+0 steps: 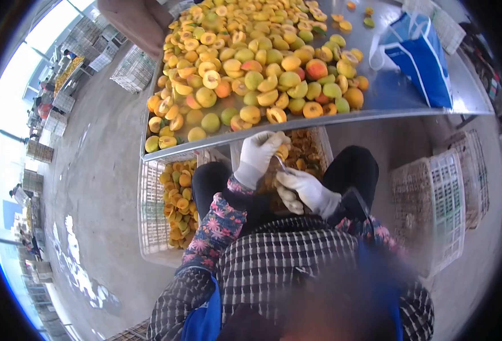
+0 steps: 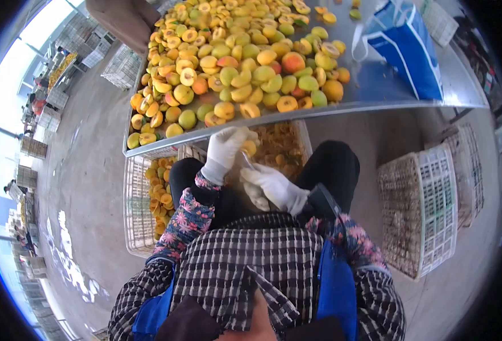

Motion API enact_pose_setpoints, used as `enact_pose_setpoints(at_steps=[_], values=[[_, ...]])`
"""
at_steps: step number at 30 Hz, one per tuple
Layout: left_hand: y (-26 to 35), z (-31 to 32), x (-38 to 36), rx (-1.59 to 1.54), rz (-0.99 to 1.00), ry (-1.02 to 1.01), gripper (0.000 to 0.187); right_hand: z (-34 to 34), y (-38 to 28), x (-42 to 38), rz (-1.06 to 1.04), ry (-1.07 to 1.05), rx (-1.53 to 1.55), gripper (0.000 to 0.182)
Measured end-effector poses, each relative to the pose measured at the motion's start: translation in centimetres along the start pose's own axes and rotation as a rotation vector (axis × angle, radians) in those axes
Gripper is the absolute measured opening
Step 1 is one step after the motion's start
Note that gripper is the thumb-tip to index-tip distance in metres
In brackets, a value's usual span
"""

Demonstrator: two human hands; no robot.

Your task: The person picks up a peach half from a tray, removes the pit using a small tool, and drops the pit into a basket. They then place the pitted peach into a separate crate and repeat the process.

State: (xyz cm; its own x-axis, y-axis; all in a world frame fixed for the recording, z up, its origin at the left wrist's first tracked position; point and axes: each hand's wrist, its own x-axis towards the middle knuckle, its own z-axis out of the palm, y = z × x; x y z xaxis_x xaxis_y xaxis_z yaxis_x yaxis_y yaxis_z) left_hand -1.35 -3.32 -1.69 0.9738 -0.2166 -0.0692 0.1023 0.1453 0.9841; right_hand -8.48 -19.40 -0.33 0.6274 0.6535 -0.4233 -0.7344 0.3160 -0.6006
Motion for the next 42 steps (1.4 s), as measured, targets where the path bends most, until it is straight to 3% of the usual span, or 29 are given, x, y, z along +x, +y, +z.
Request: enact_pose_setpoints(at_steps=[3,5,6,7,8,9,11,13,15,19,21,23,25,27,28,29,32,33,35,37,39,42], values=[[0.1,-2.9,0.4,0.27,0.072,0.185,0.025,-0.7,-1.1,-1.3,-0.015,0.008,-0.05,0.02],[1.0,-5.5,0.0,0.324,0.175,0.255,0.022,-1.5,-1.2,-1.1,-0.031,0.092,-0.272,0.022],[1.8,-6.4,-0.5,0.243,0.125,0.376,0.019,-2.1,-1.0,-0.7,0.036,0.163,-0.397,0.026],[1.4,-8.6,-0.5,0.43,0.295,0.529,0.017,-3.0,-0.5,-0.1,0.104,0.233,-0.519,0.033],[4.7,-11.5,-1.6,0.685,0.332,0.665,0.018,-5.7,1.4,1.3,0.014,0.27,-0.904,0.044],[4.0,-14.8,-1.3,0.715,0.295,0.734,0.02,-7.6,2.9,1.9,-0.128,0.289,-1.264,0.048],[6.3,-17.3,-2.5,1.077,0.14,0.805,0.026,-7.2,2.9,1.6,-0.157,0.304,-1.446,0.048],[6.1,-18.7,-2.0,1.384,0.262,0.88,0.03,-7.8,3.5,2.2,-0.212,0.312,-1.477,0.048],[5.3,-19.1,0.1,1.324,0.27,0.776,0.033,-7.7,3.4,2.7,-0.221,0.332,-1.474,0.047],[3.3,-16.2,5.8,1.14,0.216,0.352,0.038,-7.4,2.8,2.9,-0.193,0.352,-1.43,0.042],[-0.6,-17.3,9.6,1.169,0.394,0.042,0.044,-6.9,3.1,2.8,-0.148,0.331,-1.436,0.04],[1.7,-14.6,8.8,1.334,0.47,-0.201,0.048,-6.6,2.0,2.2,-0.07,0.379,-1.47,0.042],[0.5,-14.9,9.7,1.423,0.389,-0.239,0.051,-5.7,0.2,0.7,-0.267,0.319,-1.274,0.046],[3.0,-13.2,9.4,1.381,0.169,-0.266,0.052,-6.0,-4.1,0.0,-0.409,0.389,-1.179,0.044],[1.9,-14.1,9.6,1.344,0.204,-0.21,0.05,-6.5,-7.1,-0.3,-0.58,0.408,-1.19,0.041],[0.7,-14.9,9.7,1.306,0.233,-0.155,0.048,-5.0,-11.1,-1.5,-0.386,0.478,-0.923,0.037],[2.3,-13.8,8.6,1.23,0.234,-0.053,0.044,-6.9,-21.0,-2.0,-0.556,0.57,-0.747,0.031],[3.0,-13.6,8.2,1.175,0.256,-0.007,0.045,-7.7,-23.9,-1.9,-0.612,0.602,-0.672,0.018],[4.4,-13.4,7.0,1.055,0.259,0.156,0.049,-10.9,-29.3,-1.5,-0.704,0.611,-0.488,0.019],[3.5,-15.1,7.1,0.907,0.308,0.261,0.053,-11.6,-33.7,-2.3,-0.716,0.72,-0.618,0.024],[3.7,-15.4,6.7,0.322,0.283,0.284,0.053,-13.4,-37.1,-2.2,-0.688,0.761,-0.562,0.025],[5.7,-16.0,5.6,-0.228,0.136,0.2,0.053,-13.4,-40.3,-2.1,-0.807,0.776,-0.449,0.026]])
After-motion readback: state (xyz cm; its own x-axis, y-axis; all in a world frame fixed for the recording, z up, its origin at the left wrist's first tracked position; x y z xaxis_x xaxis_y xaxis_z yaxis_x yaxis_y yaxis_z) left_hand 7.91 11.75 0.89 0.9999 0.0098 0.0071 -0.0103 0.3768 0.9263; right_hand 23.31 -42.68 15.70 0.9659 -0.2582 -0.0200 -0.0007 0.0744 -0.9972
